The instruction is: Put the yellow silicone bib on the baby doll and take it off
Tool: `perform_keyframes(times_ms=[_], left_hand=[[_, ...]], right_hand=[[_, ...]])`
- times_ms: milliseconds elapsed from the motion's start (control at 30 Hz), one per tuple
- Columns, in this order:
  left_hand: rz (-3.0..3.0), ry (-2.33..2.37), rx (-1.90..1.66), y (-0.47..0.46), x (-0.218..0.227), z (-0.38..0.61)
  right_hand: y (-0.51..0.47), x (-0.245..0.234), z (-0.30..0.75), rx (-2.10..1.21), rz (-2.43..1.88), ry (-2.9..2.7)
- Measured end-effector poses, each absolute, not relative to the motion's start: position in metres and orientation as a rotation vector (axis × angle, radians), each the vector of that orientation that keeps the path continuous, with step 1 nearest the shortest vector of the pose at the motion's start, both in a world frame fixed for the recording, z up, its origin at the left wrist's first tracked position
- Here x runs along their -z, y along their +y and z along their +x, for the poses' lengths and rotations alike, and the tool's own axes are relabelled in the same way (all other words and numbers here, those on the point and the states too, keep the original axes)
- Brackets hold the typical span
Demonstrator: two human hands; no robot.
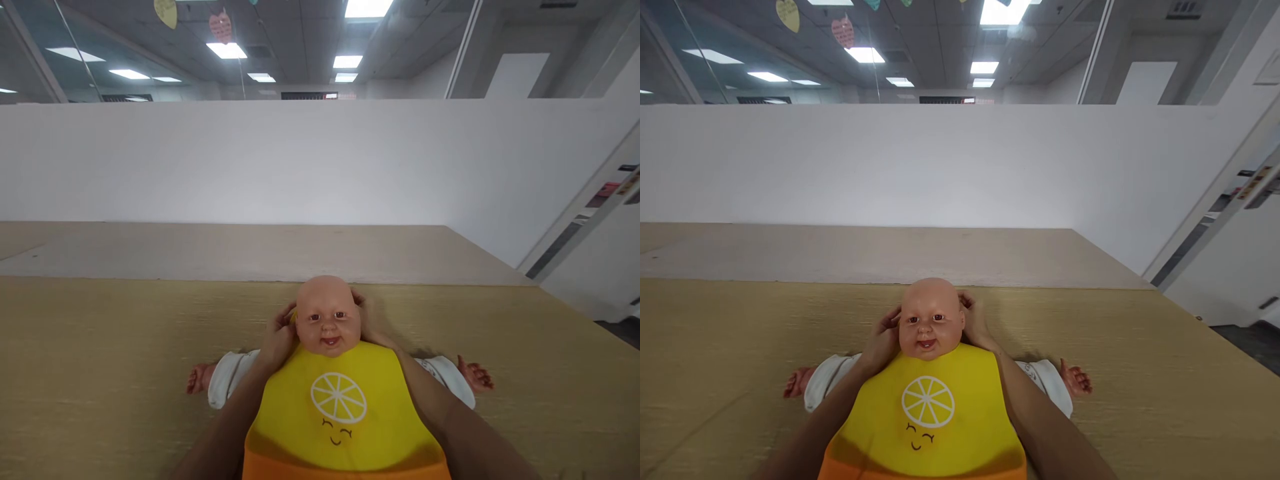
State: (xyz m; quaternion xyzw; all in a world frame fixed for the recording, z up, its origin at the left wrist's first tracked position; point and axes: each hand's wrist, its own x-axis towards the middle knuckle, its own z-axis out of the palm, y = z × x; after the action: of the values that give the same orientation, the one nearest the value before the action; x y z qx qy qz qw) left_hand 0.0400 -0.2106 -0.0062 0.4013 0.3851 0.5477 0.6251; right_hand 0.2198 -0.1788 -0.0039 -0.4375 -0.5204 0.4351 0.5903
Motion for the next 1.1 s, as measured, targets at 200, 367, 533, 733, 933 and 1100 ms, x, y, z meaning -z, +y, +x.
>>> perform_keyframes(times_ms=[200,367,533,733,933,1100], left_hand=[[1.072,0.954,-1.192,-0.21,0.007,0.039],[1.276,0.968,-1.156,-0.21,0.007,0.038],[1.387,1.045,-1.107,-0.207,0.011,0.037],[1.459,1.075,-1.074,-0.206,0.015,0.036],[1.484,1.121,-1.062,-0.21,0.008,0.037],[1.545,1.206,-1.037,-0.211,0.006,0.037]], right_hand=[[-0.167,0.008,0.226,-0.948,-1.053,-1.038],[-0.163,0.013,0.228,-0.923,-1.083,-1.027],[-0.157,0.023,0.23,-0.881,-1.103,-1.086],[-0.156,0.027,0.233,-0.86,-1.167,-1.121],[-0.158,0.026,0.233,-0.885,-1.206,-1.121],[-0.158,0.027,0.233,-0.9,-1.208,-1.116]])
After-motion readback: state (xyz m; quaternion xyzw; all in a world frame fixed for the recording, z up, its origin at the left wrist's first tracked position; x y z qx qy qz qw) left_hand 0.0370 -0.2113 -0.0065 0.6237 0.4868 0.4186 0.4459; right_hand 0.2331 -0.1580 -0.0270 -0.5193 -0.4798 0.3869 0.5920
